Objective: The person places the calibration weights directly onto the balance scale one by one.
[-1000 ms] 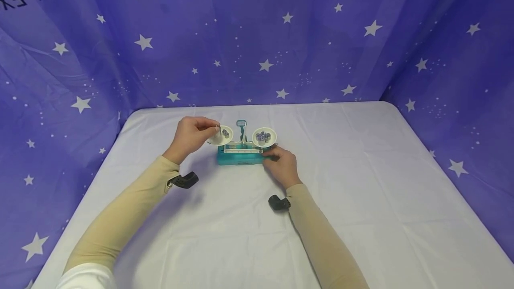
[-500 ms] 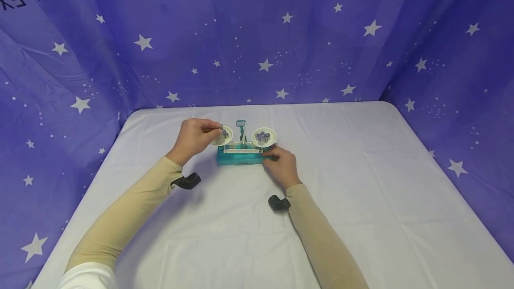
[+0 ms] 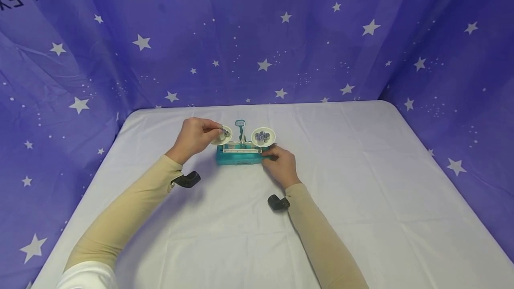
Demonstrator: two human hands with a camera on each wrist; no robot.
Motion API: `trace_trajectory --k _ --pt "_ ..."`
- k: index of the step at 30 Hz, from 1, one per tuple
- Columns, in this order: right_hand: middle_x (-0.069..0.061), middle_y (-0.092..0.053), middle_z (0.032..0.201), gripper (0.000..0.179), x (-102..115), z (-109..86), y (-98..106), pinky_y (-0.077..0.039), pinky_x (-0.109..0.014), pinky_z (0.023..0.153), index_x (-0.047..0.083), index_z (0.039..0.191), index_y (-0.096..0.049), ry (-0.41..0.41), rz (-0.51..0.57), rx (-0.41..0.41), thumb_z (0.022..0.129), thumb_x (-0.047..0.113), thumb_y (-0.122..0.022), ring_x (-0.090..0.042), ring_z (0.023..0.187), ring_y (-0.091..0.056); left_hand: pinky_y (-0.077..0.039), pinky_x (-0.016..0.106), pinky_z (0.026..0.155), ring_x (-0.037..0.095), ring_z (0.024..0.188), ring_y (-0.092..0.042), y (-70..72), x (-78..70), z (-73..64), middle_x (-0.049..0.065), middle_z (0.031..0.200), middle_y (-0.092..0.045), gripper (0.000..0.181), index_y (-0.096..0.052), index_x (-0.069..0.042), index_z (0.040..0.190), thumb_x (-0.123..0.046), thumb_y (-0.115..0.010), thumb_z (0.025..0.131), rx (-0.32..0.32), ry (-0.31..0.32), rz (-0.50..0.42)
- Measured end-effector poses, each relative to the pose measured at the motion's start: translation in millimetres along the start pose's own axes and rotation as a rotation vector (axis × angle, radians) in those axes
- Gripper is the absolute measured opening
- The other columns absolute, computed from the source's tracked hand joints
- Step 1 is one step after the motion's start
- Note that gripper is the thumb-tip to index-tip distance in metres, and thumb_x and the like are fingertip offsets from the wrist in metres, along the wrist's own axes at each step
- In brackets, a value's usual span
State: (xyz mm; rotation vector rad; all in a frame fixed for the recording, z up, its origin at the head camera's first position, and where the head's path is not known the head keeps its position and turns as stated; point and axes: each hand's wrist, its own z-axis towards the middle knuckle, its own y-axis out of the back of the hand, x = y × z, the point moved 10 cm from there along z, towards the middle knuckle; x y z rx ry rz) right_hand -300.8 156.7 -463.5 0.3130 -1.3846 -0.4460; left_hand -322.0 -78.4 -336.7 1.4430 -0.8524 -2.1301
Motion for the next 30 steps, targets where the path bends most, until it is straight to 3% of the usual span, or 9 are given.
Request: trace_trajectory --k 11,21,30 --pt "-0.013 -0.078 0.107 0.018 0.3 -0.6 0.9 -0.056 -0.038 0.092 0.004 0.095 -0.08 -0.003 0.0 -0.002 0.078 0.001 -0.076 -0.028 0.102 -0.072 -0.062 0.038 0.073 0.026 0.087 -0.076 -2.9 -5.0 0.2 0.016 0.099 -0.079 0.017 -0.08 0.0 0.102 -0.008 -0.071 0.092 0.035 -0.023 0.049" --pt "-0.013 -0.079 0.106 0.018 1.1 -0.3 1.6 -0.055 -0.038 0.094 0.004 0.095 -0.08 -0.005 0.005 -0.007 0.078 0.001 -0.076 -0.028 0.103 -0.072 -0.062 0.038 0.074 0.026 0.088 -0.076 -1.0 -14.6 -1.3 0.016 0.101 -0.079 0.017 -0.08 0.001 0.104 -0.008 -0.07 0.094 0.055 -0.086 0.141" --pt "-0.013 -0.078 0.107 0.018 0.2 -0.2 0.8 -0.055 -0.041 0.094 0.004 0.095 -0.08 0.003 0.0 -0.003 0.078 0.001 -0.076 -0.028 0.104 -0.071 -0.063 0.038 0.075 0.027 0.089 -0.077 0.9 -12.7 -1.8 0.017 0.102 -0.079 0.018 -0.079 0.002 0.105 -0.006 -0.069 0.094 0.057 -0.102 0.182"
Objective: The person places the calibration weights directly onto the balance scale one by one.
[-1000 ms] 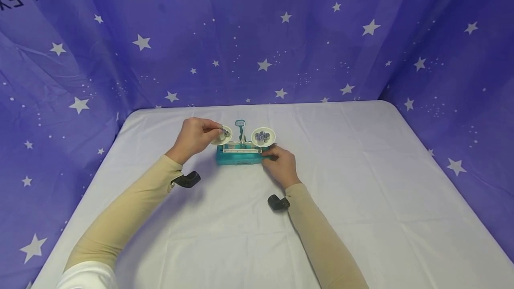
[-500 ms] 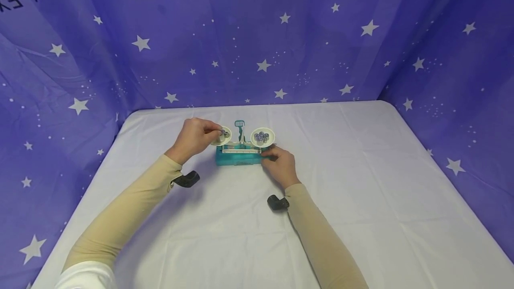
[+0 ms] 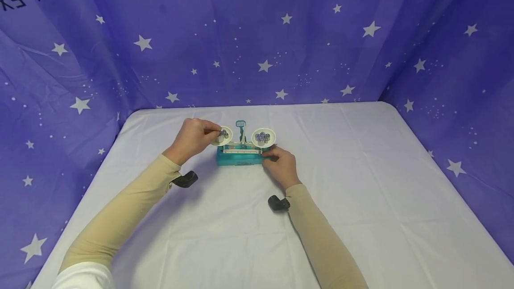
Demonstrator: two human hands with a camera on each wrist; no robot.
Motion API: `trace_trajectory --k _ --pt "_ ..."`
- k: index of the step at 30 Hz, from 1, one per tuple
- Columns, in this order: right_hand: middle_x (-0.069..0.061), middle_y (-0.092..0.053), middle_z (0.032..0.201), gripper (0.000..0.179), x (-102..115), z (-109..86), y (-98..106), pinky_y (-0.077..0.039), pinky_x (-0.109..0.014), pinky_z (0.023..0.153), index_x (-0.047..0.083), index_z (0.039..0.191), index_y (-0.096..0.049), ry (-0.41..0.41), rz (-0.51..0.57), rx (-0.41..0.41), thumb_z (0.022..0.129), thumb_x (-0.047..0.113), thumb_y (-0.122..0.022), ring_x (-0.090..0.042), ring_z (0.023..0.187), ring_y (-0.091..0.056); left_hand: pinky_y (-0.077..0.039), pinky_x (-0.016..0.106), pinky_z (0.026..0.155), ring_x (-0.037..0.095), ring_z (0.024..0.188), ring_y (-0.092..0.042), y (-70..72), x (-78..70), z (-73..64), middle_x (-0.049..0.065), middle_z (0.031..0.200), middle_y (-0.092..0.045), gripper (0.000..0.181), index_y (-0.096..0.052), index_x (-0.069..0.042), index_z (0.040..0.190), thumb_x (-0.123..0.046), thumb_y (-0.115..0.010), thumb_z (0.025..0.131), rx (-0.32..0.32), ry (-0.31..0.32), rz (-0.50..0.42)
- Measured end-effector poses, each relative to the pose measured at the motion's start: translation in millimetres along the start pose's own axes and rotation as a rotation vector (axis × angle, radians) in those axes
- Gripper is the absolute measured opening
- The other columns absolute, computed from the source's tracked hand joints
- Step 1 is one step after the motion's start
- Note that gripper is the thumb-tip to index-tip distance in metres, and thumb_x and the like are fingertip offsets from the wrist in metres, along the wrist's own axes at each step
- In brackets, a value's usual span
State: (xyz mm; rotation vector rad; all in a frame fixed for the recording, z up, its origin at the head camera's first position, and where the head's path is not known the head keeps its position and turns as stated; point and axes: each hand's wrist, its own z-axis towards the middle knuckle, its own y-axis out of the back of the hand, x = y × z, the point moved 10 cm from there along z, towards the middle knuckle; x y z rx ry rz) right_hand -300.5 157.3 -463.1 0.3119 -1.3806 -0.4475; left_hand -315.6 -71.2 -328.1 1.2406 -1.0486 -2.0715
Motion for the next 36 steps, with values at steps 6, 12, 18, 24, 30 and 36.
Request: trace_trajectory --k 6,12,18,24,30,36 --pt "-0.012 -0.078 0.107 0.018 0.0 0.0 -0.2 -0.056 -0.04 0.093 0.005 0.095 -0.08 0.001 -0.008 -0.003 0.078 0.001 -0.076 -0.028 0.102 -0.071 -0.062 0.038 0.074 0.026 0.088 -0.077 1.8 -2.5 -1.5 0.016 0.101 -0.079 0.017 -0.08 0.001 0.104 -0.006 -0.069 0.093 -0.019 -0.033 0.0" --pt "-0.013 -0.078 0.107 0.018 -0.8 0.0 -0.5 -0.056 -0.041 0.093 0.004 0.096 -0.08 -0.002 -0.008 -0.002 0.078 0.001 -0.076 -0.028 0.102 -0.071 -0.06 0.037 0.071 0.025 0.087 -0.076 2.4 -1.6 -2.8 0.015 0.102 -0.08 0.017 -0.08 0.0 0.104 -0.007 -0.069 0.093 -0.023 -0.039 -0.018" --pt "-0.013 -0.078 0.108 0.019 -0.6 -0.2 -0.8 -0.056 -0.042 0.095 0.004 0.096 -0.08 0.001 -0.007 0.0 0.078 0.001 -0.076 -0.029 0.104 -0.072 -0.059 0.035 0.07 0.023 0.083 -0.074 1.9 2.5 -4.1 0.013 0.102 -0.08 0.018 -0.08 -0.001 0.106 -0.008 -0.069 0.093 -0.022 -0.02 -0.03" --pt "-0.013 -0.078 0.109 0.019 0.7 -0.1 -1.0 -0.056 -0.045 0.098 0.003 0.096 -0.08 0.006 -0.005 0.002 0.078 0.0 -0.076 -0.03 0.107 -0.072 -0.058 0.034 0.068 0.022 0.079 -0.073 5.5 5.5 -6.4 0.014 0.101 -0.08 0.019 -0.08 -0.001 0.106 -0.007 -0.069 0.092 -0.038 -0.006 -0.042" --pt "-0.015 -0.077 0.114 0.019 0.4 0.1 -0.8 -0.054 -0.045 0.103 0.003 0.096 -0.08 -0.006 -0.003 0.007 0.078 0.001 -0.075 -0.032 0.116 -0.07 -0.056 0.03 0.062 0.02 0.074 -0.072 7.0 9.0 -8.1 0.015 0.101 -0.079 0.02 -0.08 0.0 0.105 -0.005 -0.066 0.092 -0.04 0.004 -0.066" --pt "-0.017 -0.071 0.129 0.018 -0.5 0.0 -0.2 -0.049 -0.045 0.111 0.002 0.096 -0.08 -0.019 0.01 0.01 0.078 0.002 -0.075 -0.034 0.131 -0.062 -0.055 0.027 0.059 0.019 0.07 -0.072 5.8 10.8 -10.5 0.015 0.1 -0.079 0.02 -0.08 -0.001 0.105 -0.005 -0.066 0.092 -0.032 0.017 -0.081"
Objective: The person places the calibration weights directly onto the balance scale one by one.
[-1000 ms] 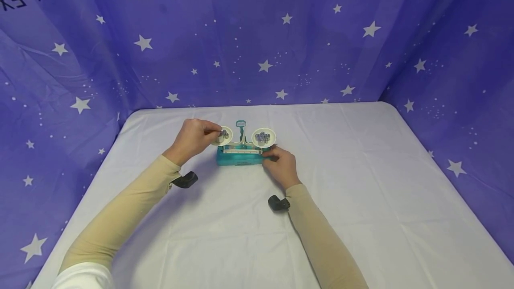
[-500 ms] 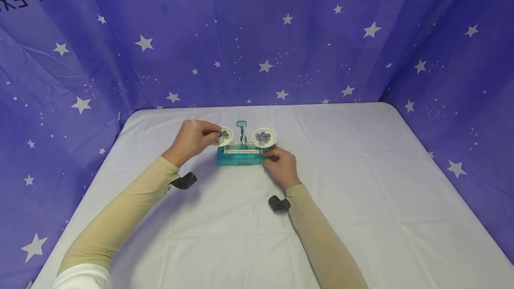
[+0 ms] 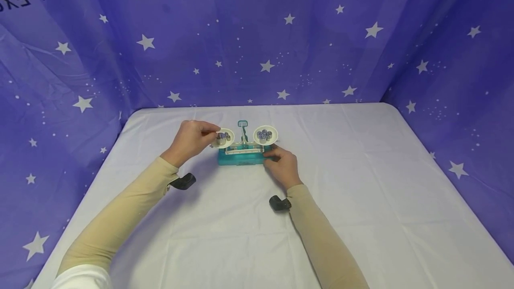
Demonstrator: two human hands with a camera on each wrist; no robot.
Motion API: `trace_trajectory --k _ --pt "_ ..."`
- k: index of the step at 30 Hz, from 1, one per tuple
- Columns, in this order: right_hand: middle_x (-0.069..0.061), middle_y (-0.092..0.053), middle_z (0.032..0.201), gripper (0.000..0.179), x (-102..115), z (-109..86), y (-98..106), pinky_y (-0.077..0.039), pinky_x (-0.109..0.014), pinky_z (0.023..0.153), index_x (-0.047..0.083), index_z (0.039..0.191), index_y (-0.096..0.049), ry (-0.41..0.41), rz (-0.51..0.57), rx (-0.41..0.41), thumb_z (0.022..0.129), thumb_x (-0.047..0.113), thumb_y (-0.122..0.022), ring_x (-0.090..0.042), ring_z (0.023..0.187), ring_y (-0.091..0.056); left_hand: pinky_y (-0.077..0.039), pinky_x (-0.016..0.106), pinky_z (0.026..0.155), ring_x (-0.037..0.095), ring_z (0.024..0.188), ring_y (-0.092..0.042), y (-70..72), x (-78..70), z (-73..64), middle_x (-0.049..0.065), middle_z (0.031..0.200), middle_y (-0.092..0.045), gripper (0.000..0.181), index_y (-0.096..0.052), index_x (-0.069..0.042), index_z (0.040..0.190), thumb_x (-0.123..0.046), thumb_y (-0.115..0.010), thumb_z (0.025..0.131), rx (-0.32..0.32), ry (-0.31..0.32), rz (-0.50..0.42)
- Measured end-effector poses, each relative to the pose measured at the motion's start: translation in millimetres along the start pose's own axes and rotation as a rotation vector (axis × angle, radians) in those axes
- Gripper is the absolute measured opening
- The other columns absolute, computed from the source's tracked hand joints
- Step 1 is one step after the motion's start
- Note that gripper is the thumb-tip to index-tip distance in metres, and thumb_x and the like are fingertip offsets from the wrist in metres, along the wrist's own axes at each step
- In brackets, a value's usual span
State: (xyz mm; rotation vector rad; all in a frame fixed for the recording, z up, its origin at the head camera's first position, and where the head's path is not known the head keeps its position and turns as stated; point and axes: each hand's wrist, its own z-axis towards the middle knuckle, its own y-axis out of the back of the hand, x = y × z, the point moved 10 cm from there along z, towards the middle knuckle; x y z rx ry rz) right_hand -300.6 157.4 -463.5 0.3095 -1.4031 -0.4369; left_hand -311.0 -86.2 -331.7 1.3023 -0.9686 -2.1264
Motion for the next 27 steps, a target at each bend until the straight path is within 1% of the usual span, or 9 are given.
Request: trace_trajectory --k 4,7,10,16,21,27 --pt "-0.017 -0.066 0.137 0.019 0.3 -1.4 0.0 -0.05 -0.045 0.11 0.002 0.097 -0.08 -0.008 0.006 0.008 0.079 0.002 -0.075 -0.034 0.131 -0.062 -0.058 0.032 0.064 0.021 0.075 -0.074 0.1 1.0 -0.5 0.015 0.1 -0.08 0.019 -0.08 -0.001 0.105 -0.005 -0.067 0.092 -0.009 -0.006 0.012" --pt "-0.017 -0.065 0.139 0.019 -0.3 -1.2 0.2 -0.05 -0.046 0.11 0.002 0.097 -0.079 -0.006 -0.003 0.006 0.08 0.002 -0.074 -0.035 0.131 -0.062 -0.06 0.036 0.068 0.023 0.079 -0.075 1.2 0.9 -1.0 0.015 0.1 -0.08 0.019 -0.08 0.0 0.105 -0.006 -0.067 0.092 -0.018 -0.015 0.014" --pt "-0.017 -0.065 0.139 0.018 -0.9 -1.1 0.0 -0.05 -0.046 0.109 0.002 0.097 -0.079 -0.005 -0.001 0.006 0.079 0.002 -0.074 -0.035 0.13 -0.062 -0.06 0.036 0.068 0.023 0.078 -0.075 2.2 1.0 -1.7 0.016 0.099 -0.079 0.02 -0.08 0.0 0.105 -0.006 -0.066 0.092 -0.024 -0.022 0.011" --pt "-0.017 -0.066 0.138 0.018 -3.3 -0.3 -2.5 -0.051 -0.045 0.108 0.003 0.097 -0.08 -0.006 -0.002 0.006 0.079 0.002 -0.076 -0.035 0.128 -0.064 -0.06 0.036 0.068 0.022 0.077 -0.074 4.5 5.9 -6.0 0.016 0.098 -0.079 0.023 -0.08 0.001 0.105 -0.005 -0.064 0.09 -0.042 -0.009 0.003" --pt "-0.017 -0.066 0.138 0.018 -3.9 0.0 -3.7 -0.049 -0.046 0.111 0.003 0.097 -0.08 -0.003 -0.01 0.006 0.079 0.003 -0.075 -0.035 0.131 -0.061 -0.062 0.041 0.075 0.026 0.083 -0.077 10.7 7.4 -12.4 0.017 0.099 -0.079 0.025 -0.079 0.001 0.107 -0.007 -0.064 0.089 -0.073 -0.005 0.0" --pt "-0.015 -0.065 0.14 0.019 -4.4 -0.9 -2.4 -0.046 -0.045 0.115 0.004 0.098 -0.08 -0.02 -0.013 0.01 0.08 0.004 -0.075 -0.034 0.134 -0.06 -0.062 0.044 0.085 0.032 0.094 -0.076 20.0 6.8 -21.6 0.017 0.106 -0.078 0.026 -0.078 0.001 0.108 -0.01 -0.064 0.089 -0.099 -0.014 0.004"
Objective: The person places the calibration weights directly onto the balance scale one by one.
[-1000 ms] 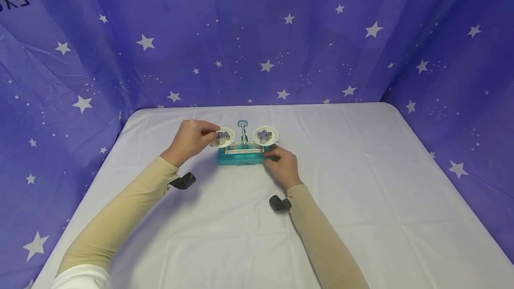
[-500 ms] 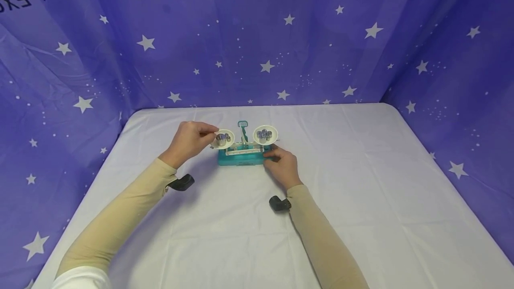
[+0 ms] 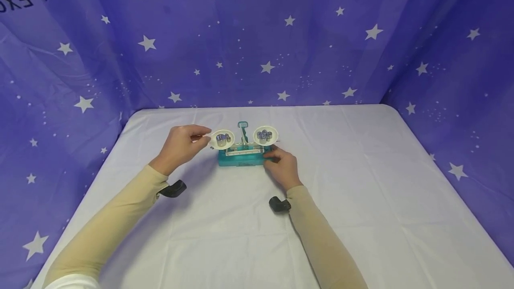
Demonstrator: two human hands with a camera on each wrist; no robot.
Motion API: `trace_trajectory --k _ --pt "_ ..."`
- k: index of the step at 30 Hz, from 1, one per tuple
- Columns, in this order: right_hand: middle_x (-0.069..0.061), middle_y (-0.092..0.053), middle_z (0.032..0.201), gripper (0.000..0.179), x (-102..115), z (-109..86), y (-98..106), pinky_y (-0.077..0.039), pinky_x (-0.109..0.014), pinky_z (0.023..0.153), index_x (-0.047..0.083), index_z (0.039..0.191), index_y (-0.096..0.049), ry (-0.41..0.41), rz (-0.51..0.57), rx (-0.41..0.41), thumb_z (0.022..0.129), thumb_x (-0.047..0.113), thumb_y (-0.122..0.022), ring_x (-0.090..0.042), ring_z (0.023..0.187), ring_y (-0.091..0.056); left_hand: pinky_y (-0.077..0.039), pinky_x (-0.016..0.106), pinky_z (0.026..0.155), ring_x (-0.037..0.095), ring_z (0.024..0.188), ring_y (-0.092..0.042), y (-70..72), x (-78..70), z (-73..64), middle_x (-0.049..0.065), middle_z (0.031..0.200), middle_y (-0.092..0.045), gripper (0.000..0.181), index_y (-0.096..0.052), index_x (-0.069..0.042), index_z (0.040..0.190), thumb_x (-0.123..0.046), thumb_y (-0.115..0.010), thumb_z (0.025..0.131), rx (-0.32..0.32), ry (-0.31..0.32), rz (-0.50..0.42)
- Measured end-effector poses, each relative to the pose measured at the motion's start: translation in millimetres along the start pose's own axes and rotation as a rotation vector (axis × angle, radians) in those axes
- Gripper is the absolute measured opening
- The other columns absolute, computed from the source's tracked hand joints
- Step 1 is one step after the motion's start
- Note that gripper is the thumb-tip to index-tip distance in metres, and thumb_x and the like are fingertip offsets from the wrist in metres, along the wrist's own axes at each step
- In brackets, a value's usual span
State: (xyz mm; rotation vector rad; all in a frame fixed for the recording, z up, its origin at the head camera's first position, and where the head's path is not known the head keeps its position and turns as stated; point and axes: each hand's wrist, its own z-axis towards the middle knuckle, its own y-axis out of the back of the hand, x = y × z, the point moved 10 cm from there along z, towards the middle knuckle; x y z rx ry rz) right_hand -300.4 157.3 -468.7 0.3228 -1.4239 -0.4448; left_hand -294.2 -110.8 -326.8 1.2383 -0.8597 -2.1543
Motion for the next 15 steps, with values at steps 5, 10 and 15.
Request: trace_trajectory --k 5,10,15 --pt "-0.016 -0.061 0.144 0.02 3.5 0.1 3.4 -0.046 -0.046 0.114 0.004 0.102 -0.079 0.0 -0.023 0.031 0.082 0.004 -0.075 -0.036 0.135 -0.058 -0.061 0.047 0.089 0.037 0.101 -0.075 4.3 4.8 -6.7 0.018 0.114 -0.077 0.027 -0.077 0.0 0.112 -0.012 -0.065 0.09 0.008 0.001 0.03" --pt "-0.018 -0.061 0.144 0.021 10.2 0.0 10.5 -0.052 -0.048 0.107 0.004 0.105 -0.079 0.048 -0.058 0.078 0.084 0.005 -0.075 -0.038 0.128 -0.063 -0.06 0.048 0.09 0.037 0.102 -0.075 5.2 11.6 -10.7 0.018 0.115 -0.076 0.028 -0.077 0.0 0.112 -0.014 -0.067 0.09 0.016 0.014 0.041" --pt "-0.018 -0.063 0.141 0.021 12.7 -4.7 17.1 -0.058 -0.047 0.096 0.003 0.106 -0.079 0.091 -0.084 0.115 0.086 0.003 -0.073 -0.038 0.12 -0.068 -0.06 0.049 0.09 0.038 0.101 -0.075 6.6 17.3 -16.1 0.019 0.115 -0.076 0.028 -0.077 -0.001 0.112 -0.015 -0.066 0.091 0.028 0.03 0.04"
